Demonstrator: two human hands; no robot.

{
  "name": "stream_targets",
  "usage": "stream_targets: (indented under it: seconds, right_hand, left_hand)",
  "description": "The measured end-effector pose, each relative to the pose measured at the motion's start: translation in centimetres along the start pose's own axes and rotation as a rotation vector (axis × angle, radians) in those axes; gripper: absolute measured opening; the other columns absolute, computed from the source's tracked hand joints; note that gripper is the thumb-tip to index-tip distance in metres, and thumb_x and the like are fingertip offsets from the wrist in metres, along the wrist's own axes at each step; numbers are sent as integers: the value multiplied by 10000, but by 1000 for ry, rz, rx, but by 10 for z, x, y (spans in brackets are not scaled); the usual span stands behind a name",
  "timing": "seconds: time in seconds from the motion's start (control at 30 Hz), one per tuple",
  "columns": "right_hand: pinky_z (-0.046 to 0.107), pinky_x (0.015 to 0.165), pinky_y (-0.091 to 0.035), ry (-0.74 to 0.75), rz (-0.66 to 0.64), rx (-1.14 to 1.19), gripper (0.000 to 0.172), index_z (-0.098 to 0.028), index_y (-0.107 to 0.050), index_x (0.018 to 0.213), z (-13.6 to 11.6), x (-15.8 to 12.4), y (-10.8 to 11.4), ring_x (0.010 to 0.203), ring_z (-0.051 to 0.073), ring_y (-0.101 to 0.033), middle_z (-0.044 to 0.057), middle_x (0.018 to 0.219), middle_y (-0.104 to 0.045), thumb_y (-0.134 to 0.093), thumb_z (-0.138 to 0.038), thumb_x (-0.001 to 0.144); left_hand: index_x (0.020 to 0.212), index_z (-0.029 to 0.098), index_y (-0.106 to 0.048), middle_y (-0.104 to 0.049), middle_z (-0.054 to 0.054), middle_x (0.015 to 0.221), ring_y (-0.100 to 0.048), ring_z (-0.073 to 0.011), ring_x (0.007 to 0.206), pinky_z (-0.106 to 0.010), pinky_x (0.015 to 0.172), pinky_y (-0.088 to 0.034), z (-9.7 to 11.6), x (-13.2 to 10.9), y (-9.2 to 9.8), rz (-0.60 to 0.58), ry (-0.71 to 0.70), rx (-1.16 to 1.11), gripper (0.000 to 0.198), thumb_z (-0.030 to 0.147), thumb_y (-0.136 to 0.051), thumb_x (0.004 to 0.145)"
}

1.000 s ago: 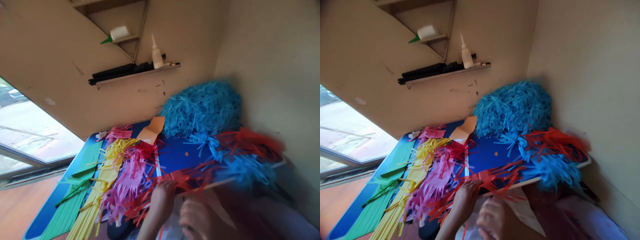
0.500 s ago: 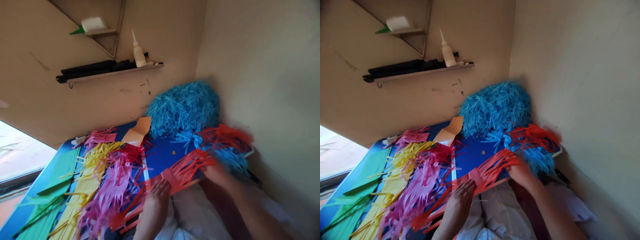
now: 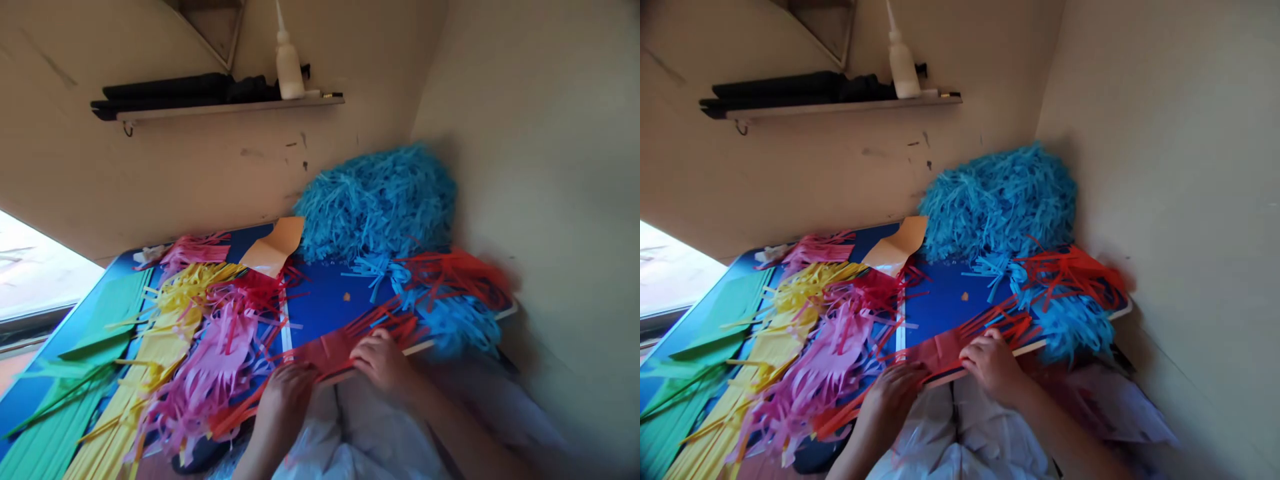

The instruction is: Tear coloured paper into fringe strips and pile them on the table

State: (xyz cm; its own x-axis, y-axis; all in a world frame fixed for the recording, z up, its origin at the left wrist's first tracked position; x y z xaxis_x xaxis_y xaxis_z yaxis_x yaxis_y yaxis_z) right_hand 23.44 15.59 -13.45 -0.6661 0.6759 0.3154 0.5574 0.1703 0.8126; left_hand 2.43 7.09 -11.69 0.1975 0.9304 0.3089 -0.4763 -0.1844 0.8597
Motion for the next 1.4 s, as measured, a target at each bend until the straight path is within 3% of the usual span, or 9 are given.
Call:
stream_targets:
  seconds: [0.13, 0.33, 0.5, 0.9, 1.13, 1.23, 1.3, 1.33, 1.4]
  right_hand:
    - [302, 773, -347, -139, -58, -62, 96, -214, -660, 871, 1, 20, 8, 754, 143, -660, -18, 777, -720, -589, -225, 935]
    - [276, 722, -378, -267, -153, -159, 95, -223, -672, 851, -3, 47, 1, 758, 161, -675, -4, 804, -742, -598, -226, 911]
    - [277, 714, -403, -332, -186, -187, 89, -237, -687, 831, 0, 54, -3, 772, 176, -688, 0, 811, -753, -625, -264, 889]
    - [285, 705, -400, -375, -218, -199, 99, -242, -700, 809, 1, 56, -2, 763, 191, -690, 3, 799, -758, -635, -271, 878]
    - [284, 689, -380, -394, -215, -211, 106, -246, -692, 789, 0, 56, -4, 756, 188, -683, -1, 800, -757, -637, -275, 875]
    - [290, 695, -372, -387, -205, -205, 101, -236, -670, 787, 5, 56, -4, 738, 186, -674, -4, 777, -743, -646, -280, 874]
    - [305, 700, -368, -388, -178, -219, 92, -224, -651, 796, 12, 54, 2, 719, 195, -661, -1, 753, -725, -661, -287, 863]
    - [317, 709, -367, -396, -135, -245, 76, -218, -646, 816, 15, 53, 7, 732, 208, -657, 9, 765, -719, -672, -281, 851]
    - [355, 767, -369, -400, 30, -320, 94, -204, -644, 909, 17, 48, 22, 834, 248, -648, 54, 880, -719, -675, -234, 825]
  left_hand:
    - [938, 237, -741, -779, -39, 866, -717, -206, 801, -329, 742, -548, -14, 1, 4, 12, 245, -14, 203, 254, -549, 877]
    - [936, 229, -723, -775, -40, 839, -708, -223, 824, -360, 808, -444, -11, 15, 0, -77, 473, 107, 253, 264, -475, 901]
    - [843, 230, -710, -770, -41, 812, -708, -221, 828, -362, 807, -366, -7, 24, 3, -187, 534, 221, 281, 253, -441, 918]
    - [880, 228, -717, -768, -43, 827, -707, -230, 842, -358, 812, -361, -12, 31, 5, -292, 593, 174, 246, 293, -483, 922]
    - [890, 203, -688, -746, -49, 752, -699, -226, 764, -353, 782, -393, -17, 32, 2, -346, 595, 214, 271, 329, -454, 942]
    - [1020, 185, -654, -744, -64, 859, -679, -241, 837, -378, 821, -400, -16, 30, 3, -196, 540, 280, 224, 332, -511, 929]
    - [1089, 199, -637, -716, -89, 1048, -635, -264, 983, -405, 885, -388, -12, 31, 5, -73, 409, 341, 207, 263, -565, 905]
    - [1074, 214, -643, -697, -84, 1096, -612, -263, 1019, -409, 904, -382, -9, 33, 4, -70, 305, 348, 189, 225, -579, 896]
    - [971, 232, -660, -694, -47, 1047, -604, -230, 972, -390, 888, -391, -4, 35, 1, -195, 90, 306, 124, 181, -576, 895]
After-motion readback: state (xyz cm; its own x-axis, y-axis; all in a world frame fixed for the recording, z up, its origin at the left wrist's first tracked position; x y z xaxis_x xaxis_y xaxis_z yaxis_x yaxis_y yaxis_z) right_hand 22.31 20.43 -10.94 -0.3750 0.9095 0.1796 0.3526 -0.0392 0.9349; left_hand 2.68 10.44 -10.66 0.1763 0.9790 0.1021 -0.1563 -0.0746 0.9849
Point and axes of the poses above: each hand's wrist, its own x-axis towards the middle knuckle, its own y-axis out of the back of the hand, z = x × y, the point moved 3 cm from there along x, towards the middle knuckle
